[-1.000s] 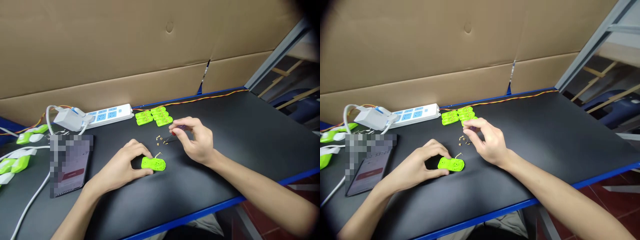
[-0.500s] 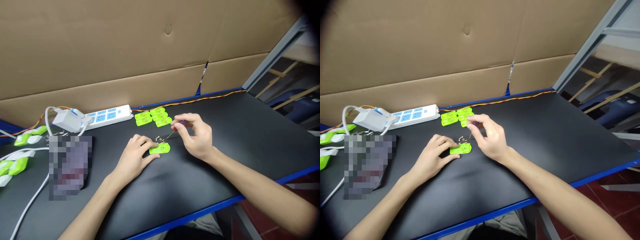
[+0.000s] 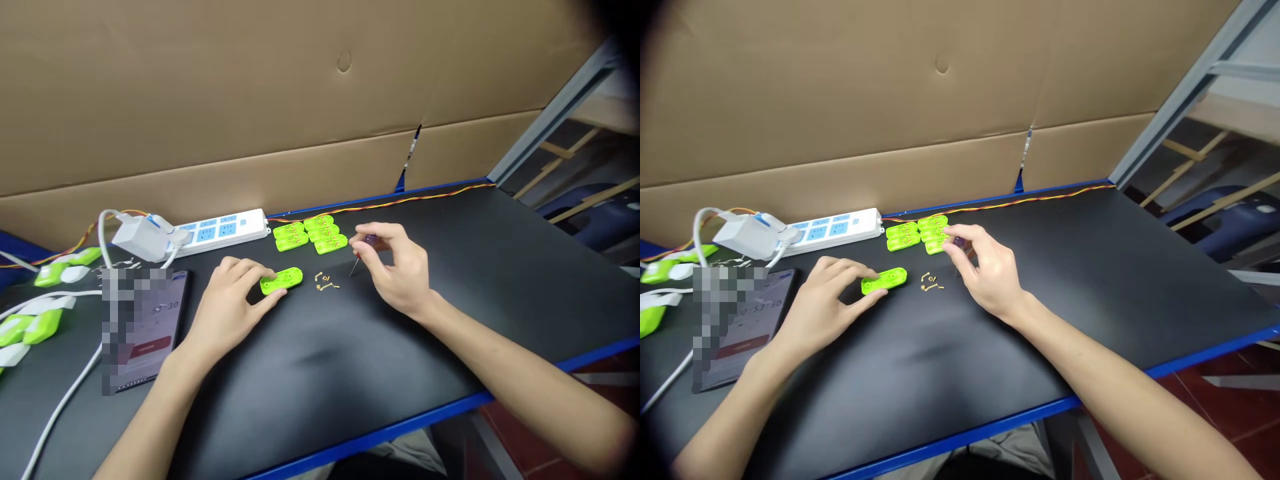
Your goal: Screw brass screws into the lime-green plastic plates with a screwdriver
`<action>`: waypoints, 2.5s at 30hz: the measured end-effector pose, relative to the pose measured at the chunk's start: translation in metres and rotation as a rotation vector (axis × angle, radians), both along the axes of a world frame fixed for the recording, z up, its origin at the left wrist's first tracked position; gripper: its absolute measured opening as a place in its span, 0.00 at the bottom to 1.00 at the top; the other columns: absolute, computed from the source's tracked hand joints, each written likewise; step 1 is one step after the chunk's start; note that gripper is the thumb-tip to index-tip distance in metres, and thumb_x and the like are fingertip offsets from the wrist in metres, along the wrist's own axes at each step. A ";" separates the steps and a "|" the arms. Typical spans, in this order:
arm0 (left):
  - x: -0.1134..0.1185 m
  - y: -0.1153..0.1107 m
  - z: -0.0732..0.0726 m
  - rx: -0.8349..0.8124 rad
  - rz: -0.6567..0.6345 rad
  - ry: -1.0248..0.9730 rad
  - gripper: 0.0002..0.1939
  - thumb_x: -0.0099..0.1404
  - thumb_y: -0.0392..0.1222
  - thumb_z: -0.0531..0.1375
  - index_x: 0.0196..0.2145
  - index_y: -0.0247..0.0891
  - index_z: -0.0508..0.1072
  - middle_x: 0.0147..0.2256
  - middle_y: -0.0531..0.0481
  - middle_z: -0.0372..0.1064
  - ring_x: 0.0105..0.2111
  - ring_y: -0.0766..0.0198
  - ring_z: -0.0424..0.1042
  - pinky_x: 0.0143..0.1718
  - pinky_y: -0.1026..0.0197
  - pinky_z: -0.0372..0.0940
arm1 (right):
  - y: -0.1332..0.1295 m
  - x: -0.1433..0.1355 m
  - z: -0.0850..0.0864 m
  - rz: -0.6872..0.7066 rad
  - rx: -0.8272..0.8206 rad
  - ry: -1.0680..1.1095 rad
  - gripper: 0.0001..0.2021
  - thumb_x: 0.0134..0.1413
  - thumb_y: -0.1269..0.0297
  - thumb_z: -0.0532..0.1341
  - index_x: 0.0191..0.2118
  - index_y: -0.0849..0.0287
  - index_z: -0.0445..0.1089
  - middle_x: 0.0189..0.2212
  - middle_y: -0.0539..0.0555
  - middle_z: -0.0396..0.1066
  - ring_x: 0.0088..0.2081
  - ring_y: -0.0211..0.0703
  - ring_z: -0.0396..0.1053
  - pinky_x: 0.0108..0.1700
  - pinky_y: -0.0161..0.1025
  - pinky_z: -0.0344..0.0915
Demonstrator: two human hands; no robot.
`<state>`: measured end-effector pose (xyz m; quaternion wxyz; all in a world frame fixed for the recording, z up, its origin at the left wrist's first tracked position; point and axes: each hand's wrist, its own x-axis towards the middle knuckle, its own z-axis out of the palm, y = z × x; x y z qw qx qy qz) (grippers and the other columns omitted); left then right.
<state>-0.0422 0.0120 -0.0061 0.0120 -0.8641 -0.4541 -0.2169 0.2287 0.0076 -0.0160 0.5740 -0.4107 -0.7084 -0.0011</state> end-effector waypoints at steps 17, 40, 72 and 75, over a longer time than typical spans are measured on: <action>-0.028 0.017 -0.012 0.016 0.123 0.177 0.13 0.67 0.50 0.55 0.43 0.40 0.72 0.43 0.43 0.74 0.44 0.48 0.67 0.44 0.49 0.63 | -0.003 -0.001 0.004 0.024 -0.058 -0.048 0.10 0.59 0.69 0.59 0.47 0.54 0.68 0.41 0.54 0.71 0.35 0.36 0.71 0.35 0.36 0.74; 0.031 0.048 -0.008 0.172 0.122 0.328 0.14 0.67 0.46 0.55 0.43 0.35 0.74 0.47 0.38 0.70 0.49 0.44 0.64 0.46 0.47 0.63 | -0.003 0.001 0.004 -0.077 -0.176 -0.078 0.12 0.61 0.66 0.57 0.50 0.54 0.66 0.41 0.53 0.65 0.33 0.34 0.70 0.34 0.35 0.74; 0.056 -0.035 -0.009 -0.286 -0.307 -0.057 0.14 0.65 0.40 0.59 0.48 0.40 0.73 0.41 0.47 0.70 0.41 0.57 0.62 0.45 0.53 0.62 | -0.019 -0.012 0.013 0.265 0.107 -0.024 0.23 0.53 0.78 0.63 0.54 0.58 0.66 0.35 0.54 0.72 0.32 0.36 0.71 0.32 0.33 0.75; 0.056 -0.035 -0.009 -0.285 -0.308 -0.051 0.14 0.66 0.40 0.58 0.49 0.40 0.73 0.41 0.47 0.69 0.41 0.57 0.62 0.45 0.53 0.62 | -0.019 -0.013 0.014 0.253 0.115 -0.046 0.22 0.54 0.77 0.63 0.54 0.57 0.66 0.34 0.54 0.73 0.32 0.37 0.71 0.31 0.34 0.74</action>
